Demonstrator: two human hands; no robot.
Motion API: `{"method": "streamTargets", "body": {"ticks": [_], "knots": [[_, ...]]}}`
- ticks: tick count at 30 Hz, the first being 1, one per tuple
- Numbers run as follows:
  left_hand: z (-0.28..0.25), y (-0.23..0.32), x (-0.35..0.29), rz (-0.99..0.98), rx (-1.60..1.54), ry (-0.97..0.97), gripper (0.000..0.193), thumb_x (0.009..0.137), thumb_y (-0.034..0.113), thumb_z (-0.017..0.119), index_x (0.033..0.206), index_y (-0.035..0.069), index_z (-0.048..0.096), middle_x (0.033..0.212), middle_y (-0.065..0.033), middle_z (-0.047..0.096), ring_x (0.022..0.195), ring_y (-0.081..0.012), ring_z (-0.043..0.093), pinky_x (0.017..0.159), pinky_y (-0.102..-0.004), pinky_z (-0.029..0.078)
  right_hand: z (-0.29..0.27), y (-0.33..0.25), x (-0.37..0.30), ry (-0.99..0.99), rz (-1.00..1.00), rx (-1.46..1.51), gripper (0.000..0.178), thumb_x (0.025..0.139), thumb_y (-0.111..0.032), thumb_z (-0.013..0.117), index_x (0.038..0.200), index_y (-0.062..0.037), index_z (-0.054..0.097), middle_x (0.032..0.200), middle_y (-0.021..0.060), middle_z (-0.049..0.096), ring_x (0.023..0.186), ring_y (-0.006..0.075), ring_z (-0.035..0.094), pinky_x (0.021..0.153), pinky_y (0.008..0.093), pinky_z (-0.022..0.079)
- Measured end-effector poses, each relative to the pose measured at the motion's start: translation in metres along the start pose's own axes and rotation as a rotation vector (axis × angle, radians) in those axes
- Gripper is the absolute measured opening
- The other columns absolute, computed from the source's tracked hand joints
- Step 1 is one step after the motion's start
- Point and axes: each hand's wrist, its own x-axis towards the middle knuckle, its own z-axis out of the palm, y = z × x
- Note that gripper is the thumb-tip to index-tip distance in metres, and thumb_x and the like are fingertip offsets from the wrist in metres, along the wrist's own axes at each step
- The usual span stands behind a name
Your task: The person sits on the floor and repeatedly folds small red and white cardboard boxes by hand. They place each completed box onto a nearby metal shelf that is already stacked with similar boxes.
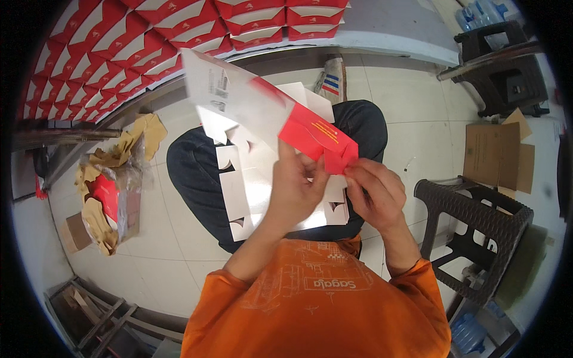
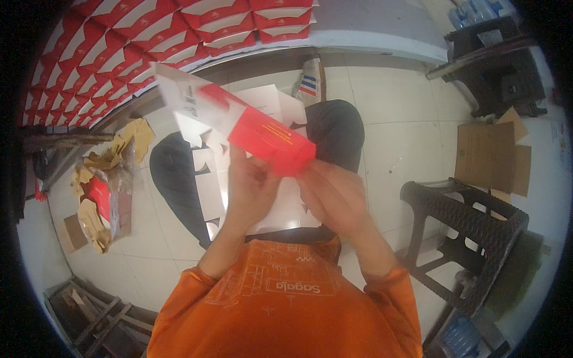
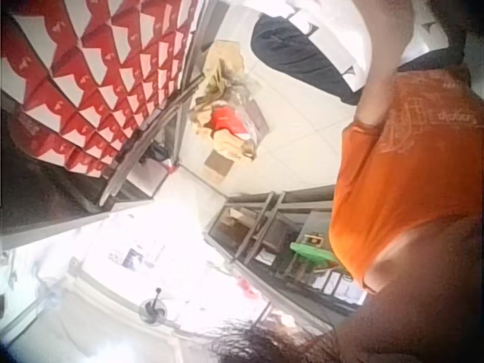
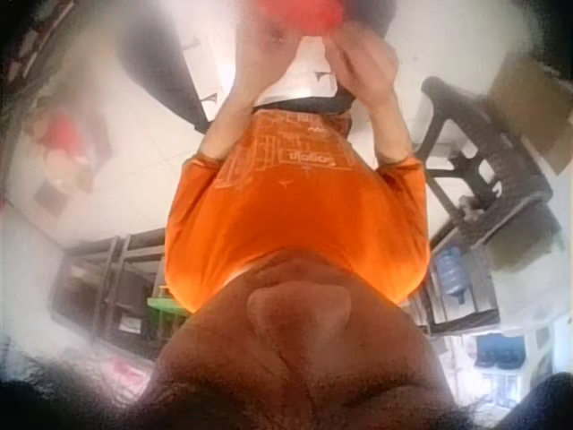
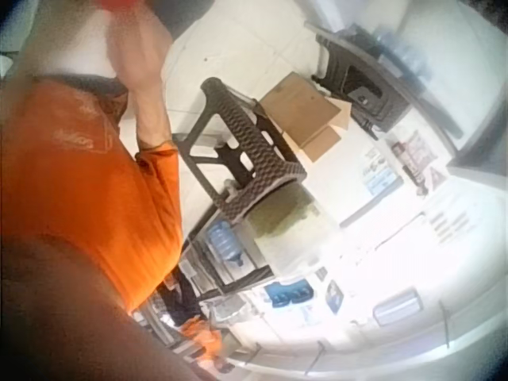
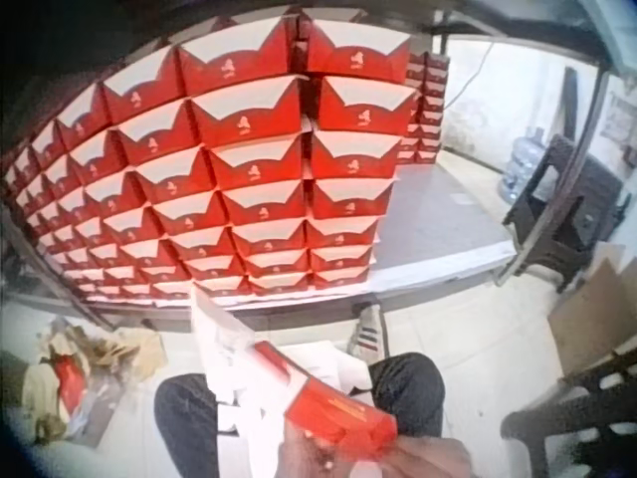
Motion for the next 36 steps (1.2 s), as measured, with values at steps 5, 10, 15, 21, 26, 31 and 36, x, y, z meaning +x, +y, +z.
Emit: {"method": "streamTargets", "body": {"ticks": [5,10,15,21,26,31,36], "knots": [[-0.002,0.023,-0.001,0.058,0.368,-0.282,0.065,0.084,-0.001,0.066,0.138,-0.001,0.029,0.106,-0.0177,0.066,0.097,-0.0301,0.067,0.082,-0.0346,0.053,0.007,-0.005,0.007,-0.060,0.691,0.545,0.025,0.077,0.002,0.075,0.090,-0.0030,0.054,0.098,0.0087,0.063,0.084,0.0128,0.061,0.069,0.0240,0.048],[-0.023,0.049,-0.024,0.171,0.519,-0.342,0.040,0.082,0.004,0.068,0.120,0.001,0.057,0.086,-0.0162,0.065,0.079,-0.0277,0.066,0.073,-0.0361,0.052,0.046,-0.015,-0.023,0.202,0.532,0.761,0.045,0.088,-0.038,0.072,0.104,-0.0077,0.044,0.085,-0.0014,0.055,0.068,0.0044,0.042,0.059,0.0202,0.036],[-0.075,0.053,-0.034,-0.023,0.386,-0.236,0.014,0.083,0.002,0.065,0.070,0.000,0.061,0.051,-0.0045,0.042,0.046,-0.0110,0.040,0.046,-0.0274,0.033,0.025,-0.001,0.024,-0.377,0.435,0.746,0.039,0.091,-0.015,0.069,0.123,-0.0011,0.051,0.077,0.0021,0.063,0.061,0.0034,0.051,0.052,0.0190,0.038],[-0.094,0.045,-0.028,0.003,0.279,-0.274,0.019,0.074,-0.004,0.058,0.058,-0.001,0.049,0.049,-0.0018,0.036,0.049,-0.0052,0.030,0.046,-0.0251,0.025,0.029,-0.017,0.029,-0.524,0.576,0.565,0.055,0.066,-0.021,0.089,0.110,-0.0043,0.062,0.081,0.0080,0.063,0.071,0.0131,0.060,0.061,0.0255,0.046],[-0.106,0.060,-0.023,-0.055,0.133,-0.410,0.007,0.074,-0.001,0.069,0.076,-0.001,0.062,0.065,-0.0082,0.061,0.061,-0.0147,0.061,0.057,-0.0260,0.047,0.018,-0.013,0.036,-0.706,0.333,0.421,0.076,0.055,-0.033,0.092,0.120,-0.0104,0.060,0.111,0.0087,0.058,0.105,0.0283,0.053,0.089,0.0411,0.044],[-0.153,0.071,-0.038,-0.069,0.571,-0.585,0.034,0.072,0.007,0.082,0.101,-0.001,0.066,0.090,-0.0148,0.072,0.078,-0.0239,0.071,0.070,-0.0307,0.055,-0.019,0.017,0.056,-0.559,0.246,-0.030,0.091,0.047,-0.037,0.094,0.128,-0.0118,0.059,0.132,0.0139,0.051,0.133,0.0373,0.035,0.106,0.0522,0.033],[-0.085,0.063,-0.024,0.069,0.278,-0.518,0.031,0.077,0.005,0.077,0.106,-0.001,0.066,0.080,-0.0110,0.069,0.073,-0.0183,0.070,0.064,-0.0276,0.055,0.017,-0.025,0.064,-0.528,0.095,0.339,0.060,0.053,-0.031,0.092,0.104,-0.0079,0.070,0.108,0.0109,0.056,0.114,0.0328,0.047,0.105,0.0515,0.034]]}}
